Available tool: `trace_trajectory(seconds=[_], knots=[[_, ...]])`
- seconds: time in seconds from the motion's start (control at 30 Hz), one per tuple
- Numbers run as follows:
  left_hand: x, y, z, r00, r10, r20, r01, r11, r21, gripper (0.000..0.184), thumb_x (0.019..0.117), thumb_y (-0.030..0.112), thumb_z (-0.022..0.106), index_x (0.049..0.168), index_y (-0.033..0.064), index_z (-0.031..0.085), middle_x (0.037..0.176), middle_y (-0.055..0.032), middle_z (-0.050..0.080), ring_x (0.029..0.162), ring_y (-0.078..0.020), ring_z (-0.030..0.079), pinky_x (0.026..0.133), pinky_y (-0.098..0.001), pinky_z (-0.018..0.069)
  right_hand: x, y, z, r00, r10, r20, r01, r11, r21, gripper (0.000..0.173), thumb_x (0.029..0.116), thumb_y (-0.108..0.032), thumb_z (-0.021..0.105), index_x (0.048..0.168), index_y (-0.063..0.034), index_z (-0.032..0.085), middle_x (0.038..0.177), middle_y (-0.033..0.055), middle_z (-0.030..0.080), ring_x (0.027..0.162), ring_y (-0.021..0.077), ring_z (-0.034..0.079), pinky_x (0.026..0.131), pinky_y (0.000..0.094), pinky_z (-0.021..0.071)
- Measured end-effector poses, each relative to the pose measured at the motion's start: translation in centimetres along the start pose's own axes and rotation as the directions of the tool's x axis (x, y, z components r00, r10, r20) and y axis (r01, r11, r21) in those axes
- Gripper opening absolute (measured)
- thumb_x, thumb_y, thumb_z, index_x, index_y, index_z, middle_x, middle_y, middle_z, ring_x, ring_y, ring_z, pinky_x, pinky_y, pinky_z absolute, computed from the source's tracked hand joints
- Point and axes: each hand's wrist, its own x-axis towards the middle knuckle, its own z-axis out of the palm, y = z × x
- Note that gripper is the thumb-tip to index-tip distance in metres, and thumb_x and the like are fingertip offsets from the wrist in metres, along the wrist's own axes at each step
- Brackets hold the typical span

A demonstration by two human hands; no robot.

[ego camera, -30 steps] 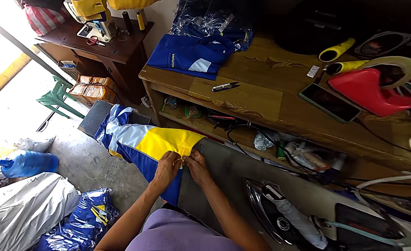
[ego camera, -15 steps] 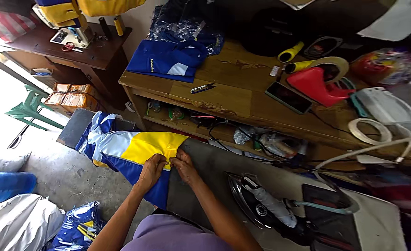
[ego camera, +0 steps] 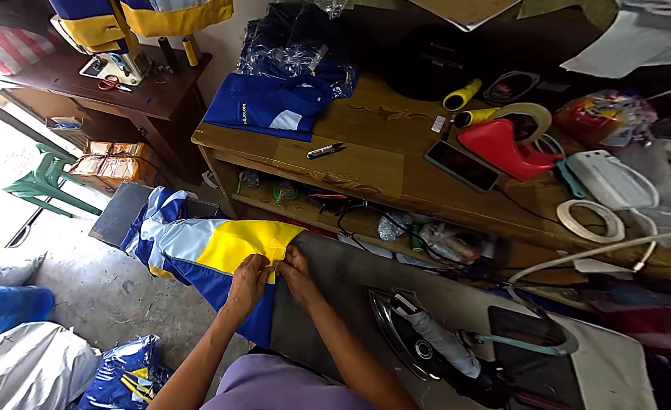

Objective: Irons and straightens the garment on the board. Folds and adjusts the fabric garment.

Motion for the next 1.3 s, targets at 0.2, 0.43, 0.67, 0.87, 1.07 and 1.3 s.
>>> trace_trajectory(seconds=[0.2,0.43,0.67,0.87,1.07,1.3], knots=[[0.2,-2.0,0.8,1.000,0.020,-0.004,-0.021,0.956,-0.292,0.021,0.0997,0.014,0.063,0.107,-0.0051,0.067,0.093,-0.0123,0.071,0.084,-0.0134,0.069,0.082,-0.0279,0.0584,-0.3,-0.8,0.1,0.997,0.072,0.020,-0.075,0.981,0.178,0.039,0.0895,0.012,0.055,0.127,0.0033,0.052,0.105,0.0107,0.070,0.085,0.0134,0.068,0.075,0.0287,0.0581],[3.8,-2.2,-2.9,0.867,-0.196,0.459,0.446,0.716,-0.537,0.017,0.1031,0.014,0.059,0.103,-0.0017,0.067,0.083,-0.0011,0.067,0.073,-0.0062,0.064,0.074,-0.0260,0.0568,0.9,-0.4,-1.4,0.978,-0.064,0.196,0.071,0.997,-0.028,0.045,0.0895,0.007,0.062,0.130,0.0057,0.044,0.109,0.0122,0.071,0.094,0.0177,0.071,0.082,0.0338,0.0604],[2.8,-0.5,-1.3,0.974,-0.061,0.217,0.105,0.975,-0.196,0.025,0.0993,0.022,0.064,0.104,-0.0020,0.072,0.101,-0.0140,0.072,0.098,-0.0219,0.068,0.094,-0.0384,0.0541,0.9,-0.8,-1.8,0.992,0.076,0.099,-0.067,0.993,-0.094,0.054,0.0885,0.005,0.065,0.138,0.0043,0.043,0.106,0.0137,0.071,0.079,0.0175,0.069,0.066,0.0313,0.0594],[1.7,-2.5,-4.3,1.000,-0.002,-0.018,0.002,1.000,0.008,0.032,0.0983,0.027,0.066,0.123,0.0072,0.072,0.130,-0.0152,0.067,0.129,-0.0319,0.058,0.112,-0.0475,0.0446,1.5,-2.9,-2.7,0.990,0.140,0.033,-0.096,0.812,-0.576,0.022,0.0959,-0.017,0.069,0.109,0.0009,0.067,0.087,0.0073,0.073,0.072,0.0135,0.069,0.066,0.0319,0.0597],[3.5,-19.7,-16.1,0.411,-0.811,-0.416,0.664,0.579,-0.473,0.072,0.1007,0.038,0.063,0.154,-0.0035,0.038,0.151,-0.0345,0.042,0.141,-0.0482,0.042,0.116,-0.0583,0.0357,0.1,-2.0,0.3,0.984,0.120,-0.132,-0.160,0.921,-0.356,0.027,0.1032,-0.011,0.057,0.127,0.0017,0.056,0.099,0.0102,0.069,0.080,0.0127,0.070,0.067,0.0298,0.0607],[7.4,-25.3,-20.6,0.565,-0.740,-0.366,0.683,0.668,-0.296,0.033,0.1004,0.023,0.065,0.114,-0.0071,0.067,0.118,-0.0305,0.066,0.117,-0.0452,0.061,0.103,-0.0632,0.0450,0.1,-2.2,1.3,0.909,0.393,-0.136,-0.414,0.887,-0.205,0.011,0.0946,0.008,0.063,0.105,0.0043,0.062,0.086,0.0119,0.074,0.070,0.0173,0.073,0.062,0.0320,0.0633]])
